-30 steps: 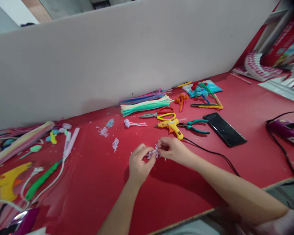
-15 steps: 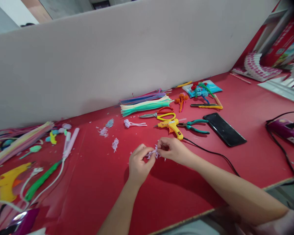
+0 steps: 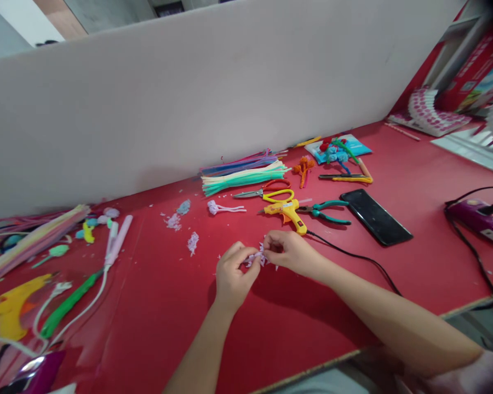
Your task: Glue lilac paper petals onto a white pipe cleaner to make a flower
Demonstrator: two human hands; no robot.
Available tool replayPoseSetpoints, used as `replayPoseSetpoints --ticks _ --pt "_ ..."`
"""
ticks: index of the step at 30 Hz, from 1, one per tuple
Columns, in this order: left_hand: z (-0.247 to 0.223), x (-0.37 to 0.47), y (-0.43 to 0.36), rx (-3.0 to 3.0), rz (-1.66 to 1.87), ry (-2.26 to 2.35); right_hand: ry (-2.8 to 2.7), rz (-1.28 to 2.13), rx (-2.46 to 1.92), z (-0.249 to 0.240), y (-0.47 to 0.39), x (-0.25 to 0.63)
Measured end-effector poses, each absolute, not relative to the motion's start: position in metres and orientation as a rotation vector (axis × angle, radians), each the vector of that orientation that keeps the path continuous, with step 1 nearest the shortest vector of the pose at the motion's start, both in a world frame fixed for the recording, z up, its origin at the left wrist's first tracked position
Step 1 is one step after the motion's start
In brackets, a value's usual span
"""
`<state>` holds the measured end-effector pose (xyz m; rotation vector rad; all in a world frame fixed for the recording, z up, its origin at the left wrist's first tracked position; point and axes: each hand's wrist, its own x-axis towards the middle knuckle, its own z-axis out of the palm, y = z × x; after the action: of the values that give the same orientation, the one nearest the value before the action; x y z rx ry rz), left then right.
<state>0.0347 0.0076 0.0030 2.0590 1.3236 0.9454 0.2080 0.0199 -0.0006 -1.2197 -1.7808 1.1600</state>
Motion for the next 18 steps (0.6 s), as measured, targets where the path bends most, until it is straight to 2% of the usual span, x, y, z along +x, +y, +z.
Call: replayPoseSetpoints --ticks 18 --pt "0.0017 0.0350 0.0090 2.033 0.931 1.351 -1.788 1.131 -1.228 0.0049 0.0232 0.2126"
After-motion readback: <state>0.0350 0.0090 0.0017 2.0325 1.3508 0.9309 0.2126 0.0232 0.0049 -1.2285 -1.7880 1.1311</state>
